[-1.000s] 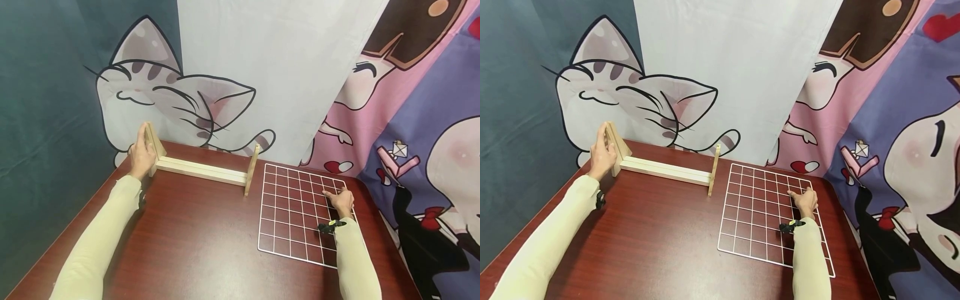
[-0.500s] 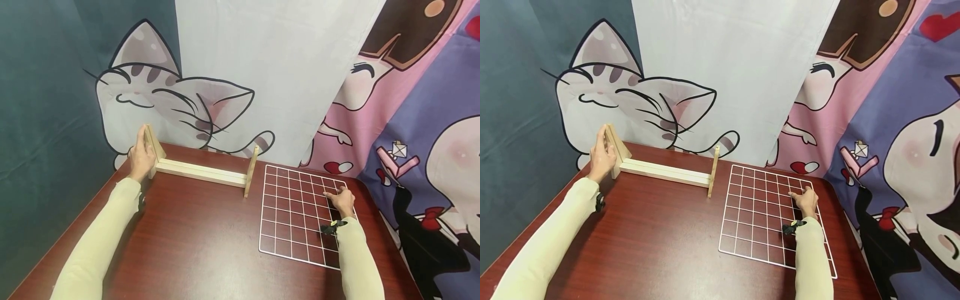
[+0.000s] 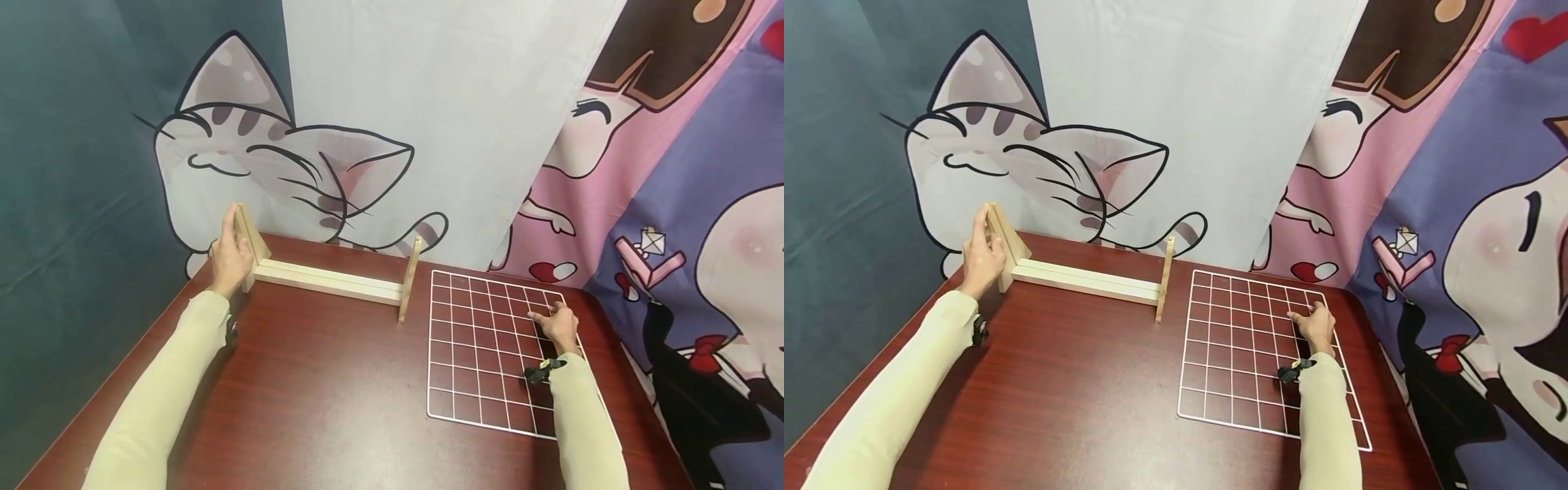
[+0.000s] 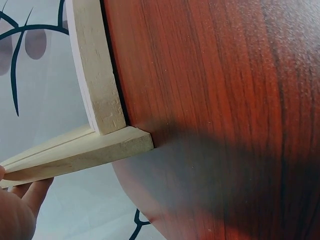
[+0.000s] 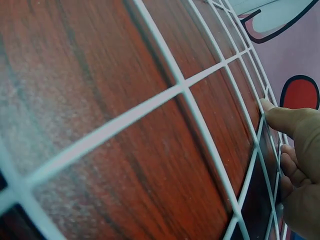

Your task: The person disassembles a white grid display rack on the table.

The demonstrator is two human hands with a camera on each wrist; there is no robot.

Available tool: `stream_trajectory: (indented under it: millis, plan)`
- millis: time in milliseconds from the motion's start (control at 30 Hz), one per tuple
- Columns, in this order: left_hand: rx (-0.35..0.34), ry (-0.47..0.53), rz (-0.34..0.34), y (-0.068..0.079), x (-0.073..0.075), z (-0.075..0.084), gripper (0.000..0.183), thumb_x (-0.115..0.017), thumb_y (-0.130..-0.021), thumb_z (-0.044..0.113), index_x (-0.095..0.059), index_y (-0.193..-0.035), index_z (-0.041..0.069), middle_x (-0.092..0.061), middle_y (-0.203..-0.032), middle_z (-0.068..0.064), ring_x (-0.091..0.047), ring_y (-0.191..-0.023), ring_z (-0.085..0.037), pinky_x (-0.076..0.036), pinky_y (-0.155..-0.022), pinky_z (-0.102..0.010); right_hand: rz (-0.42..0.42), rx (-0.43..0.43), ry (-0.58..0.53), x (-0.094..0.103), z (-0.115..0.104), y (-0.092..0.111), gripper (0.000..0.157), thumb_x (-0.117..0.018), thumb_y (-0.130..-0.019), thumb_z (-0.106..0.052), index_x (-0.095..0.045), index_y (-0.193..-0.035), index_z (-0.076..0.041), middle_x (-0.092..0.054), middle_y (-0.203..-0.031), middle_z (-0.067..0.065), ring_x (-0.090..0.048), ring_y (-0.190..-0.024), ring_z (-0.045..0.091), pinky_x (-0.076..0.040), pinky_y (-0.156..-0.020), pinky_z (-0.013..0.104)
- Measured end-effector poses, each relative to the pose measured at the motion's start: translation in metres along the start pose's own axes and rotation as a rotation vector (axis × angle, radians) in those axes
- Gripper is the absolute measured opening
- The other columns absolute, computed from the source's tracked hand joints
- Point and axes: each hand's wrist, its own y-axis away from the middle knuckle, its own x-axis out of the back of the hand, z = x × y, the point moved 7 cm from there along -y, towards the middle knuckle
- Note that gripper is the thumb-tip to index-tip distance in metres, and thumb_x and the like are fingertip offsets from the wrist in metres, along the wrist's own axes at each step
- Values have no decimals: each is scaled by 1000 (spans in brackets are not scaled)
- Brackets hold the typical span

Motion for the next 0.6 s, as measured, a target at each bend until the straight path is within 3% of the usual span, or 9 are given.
stream_trajectory:
  millis: [333,467,600]
  plan:
    - [-5,8,-22,-5,-4,3,74,-47,-97,0,-22,-157,34,-56,-130,-38,-56,-78,-47,-42,-68,-57,-25,-18,3,-1,3,-1,76,-75,-87,-27,-39,-141,13,-54,-137,33,-42,-134,50,-32,-113,56]
    - [-6,8,-42,-7,-7,5,75,-47,-97,-1,-22,-158,35,-51,-141,-33,-61,-100,-55,-45,-79,-64,-45,-27,14,0,5,0,74,-73,-88,-28,-40,-142,11,-53,-138,33,-43,-133,50,-32,-112,57]
    - [-64,12,1,-7,-7,12,76,-57,-93,2,-28,-157,31,-41,-153,-26,-44,-134,-52,-37,-104,-65,-53,-43,29,5,5,3,69,-69,-90,-31,-42,-142,6,-52,-138,33,-43,-130,52,-34,-105,64]
